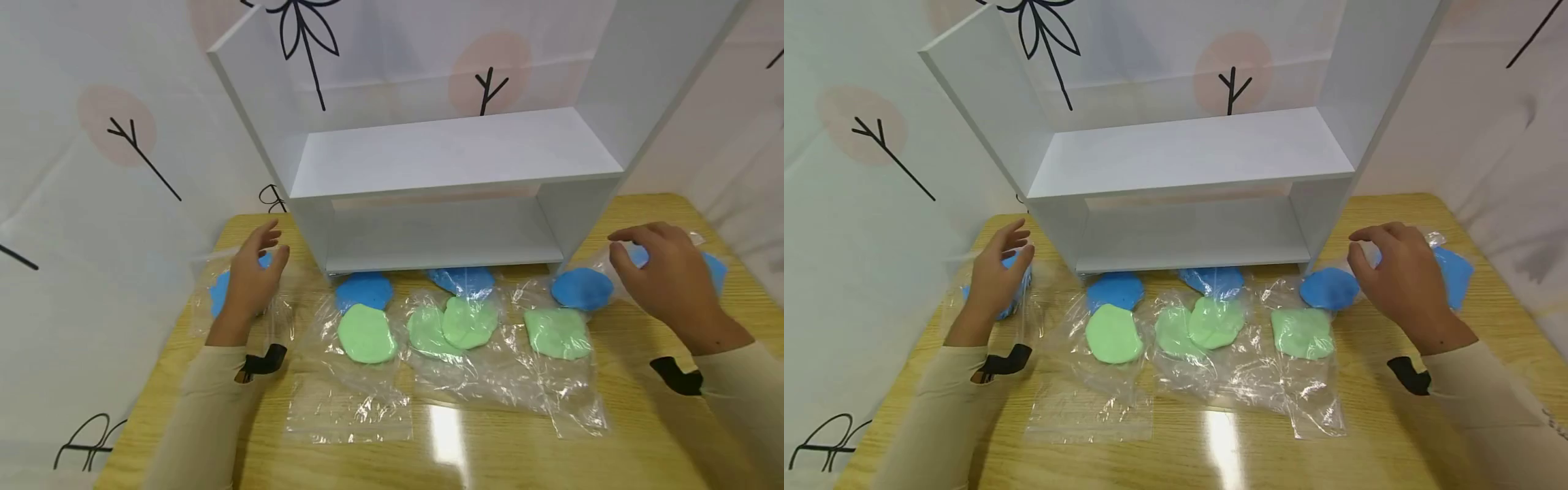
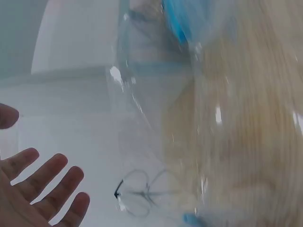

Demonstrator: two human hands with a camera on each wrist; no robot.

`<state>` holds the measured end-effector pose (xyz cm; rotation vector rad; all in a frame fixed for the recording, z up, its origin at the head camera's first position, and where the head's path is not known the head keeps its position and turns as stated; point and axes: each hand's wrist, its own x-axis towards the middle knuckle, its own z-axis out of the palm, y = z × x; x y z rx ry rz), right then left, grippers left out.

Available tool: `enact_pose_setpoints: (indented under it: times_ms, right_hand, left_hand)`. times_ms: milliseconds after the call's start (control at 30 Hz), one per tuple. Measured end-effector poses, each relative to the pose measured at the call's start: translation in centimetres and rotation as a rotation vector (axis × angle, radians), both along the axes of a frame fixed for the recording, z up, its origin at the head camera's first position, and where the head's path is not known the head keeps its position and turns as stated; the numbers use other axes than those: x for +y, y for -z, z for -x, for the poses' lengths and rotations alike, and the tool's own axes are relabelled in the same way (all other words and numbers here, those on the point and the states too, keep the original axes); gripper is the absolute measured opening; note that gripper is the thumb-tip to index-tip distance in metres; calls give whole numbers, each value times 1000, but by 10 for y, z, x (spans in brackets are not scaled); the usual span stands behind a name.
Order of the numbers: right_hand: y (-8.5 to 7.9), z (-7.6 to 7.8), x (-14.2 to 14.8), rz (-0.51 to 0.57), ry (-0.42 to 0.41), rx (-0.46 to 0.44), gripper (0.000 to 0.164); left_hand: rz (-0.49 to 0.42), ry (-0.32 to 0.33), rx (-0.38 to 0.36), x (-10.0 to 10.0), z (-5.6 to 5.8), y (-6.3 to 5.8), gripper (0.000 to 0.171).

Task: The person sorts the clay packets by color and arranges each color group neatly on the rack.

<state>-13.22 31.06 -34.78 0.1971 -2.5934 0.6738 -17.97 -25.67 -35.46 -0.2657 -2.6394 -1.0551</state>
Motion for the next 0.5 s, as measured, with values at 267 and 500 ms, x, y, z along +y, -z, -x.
enact_pose_setpoints:
  times_ms: [267, 500]
  right_hand:
    - [-2, -16, -39, 70, -96, 186, 16]
    - [-11, -27, -72, 98, -245, 235, 14]
  left_hand:
    - [-130, 67, -78, 27, 3, 2, 67]
    - [-166, 51, -85, 42, 3, 6, 62]
